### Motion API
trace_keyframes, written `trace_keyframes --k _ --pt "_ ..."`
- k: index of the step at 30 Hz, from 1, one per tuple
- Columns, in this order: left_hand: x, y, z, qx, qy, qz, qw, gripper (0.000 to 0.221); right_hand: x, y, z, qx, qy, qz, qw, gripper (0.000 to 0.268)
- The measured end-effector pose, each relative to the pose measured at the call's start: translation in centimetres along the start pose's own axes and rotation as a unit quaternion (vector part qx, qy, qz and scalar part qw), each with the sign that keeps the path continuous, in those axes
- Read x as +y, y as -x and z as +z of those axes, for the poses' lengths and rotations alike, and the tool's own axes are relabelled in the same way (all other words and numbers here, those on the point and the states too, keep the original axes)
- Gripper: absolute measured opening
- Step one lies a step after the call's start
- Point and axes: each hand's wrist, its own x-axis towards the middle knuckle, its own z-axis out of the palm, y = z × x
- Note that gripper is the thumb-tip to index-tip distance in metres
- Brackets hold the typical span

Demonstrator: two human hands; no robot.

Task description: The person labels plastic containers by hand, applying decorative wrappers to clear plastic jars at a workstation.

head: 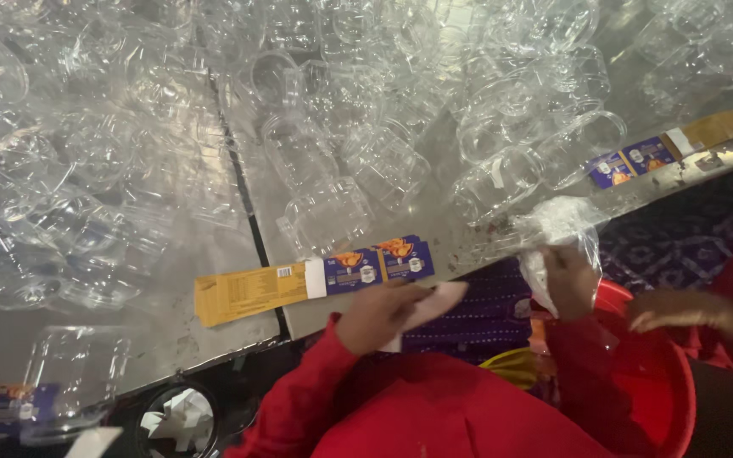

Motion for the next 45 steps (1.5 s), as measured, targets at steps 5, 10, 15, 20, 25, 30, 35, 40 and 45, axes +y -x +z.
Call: trace_keyframes --k 5,10,15,20,25,30,35,40,45 --pt "3.9 -1.5 3.9 0.035 0.026 0.207 0.977 0.033 -8.4 4.4 2.4 -0.156 -0.183 -0.014 0.971 0.024" --pt "2.4 -0.7 2.2 0.053 0.026 0.147 0.987 0.044 -11.2 5.5 2.7 -0.353 -0.389 0.025 0.851 0.024" --pt "-2.8 2.2 -1.9 0.443 -0.18 0.01 0.878 0.031 -7.3 2.3 2.3 -0.329 -0.564 0.104 0.75 0.024" --pt "-6.8 4.3 -4.7 0.491 -0.268 -0.091 0.824 0.049 -7.8 2.2 -0.5 -0.121 -0.591 0.202 0.772 0.017" --pt "-5.3 3.6 -5.7 0.39 -0.274 -0.043 0.878 0.019 -13.2 2.0 -3.5 -0.07 -0.572 0.154 0.803 0.012" --pt "-0.9 3.7 -5.2 0.403 -0.185 0.031 0.896 0.027 -14.9 1.9 -4.7 -0.087 -0.436 0.072 0.893 0.009" --pt "0.8 2.9 -1.3 0.318 -0.019 -0.08 0.945 0.034 -13.6 1.7 -5.3 -0.217 -0.328 0.084 0.915 0.018" --pt "-0.8 3.5 2.0 0.222 0.07 0.078 0.969 0.083 -14.6 1.3 -6.2 -0.387 -0.318 0.105 0.859 0.018" --pt "-3.0 5.4 0.4 0.047 0.116 0.071 0.99 0.04 -18.5 3.0 -5.7 -0.538 -0.153 -0.098 0.823 0.023"
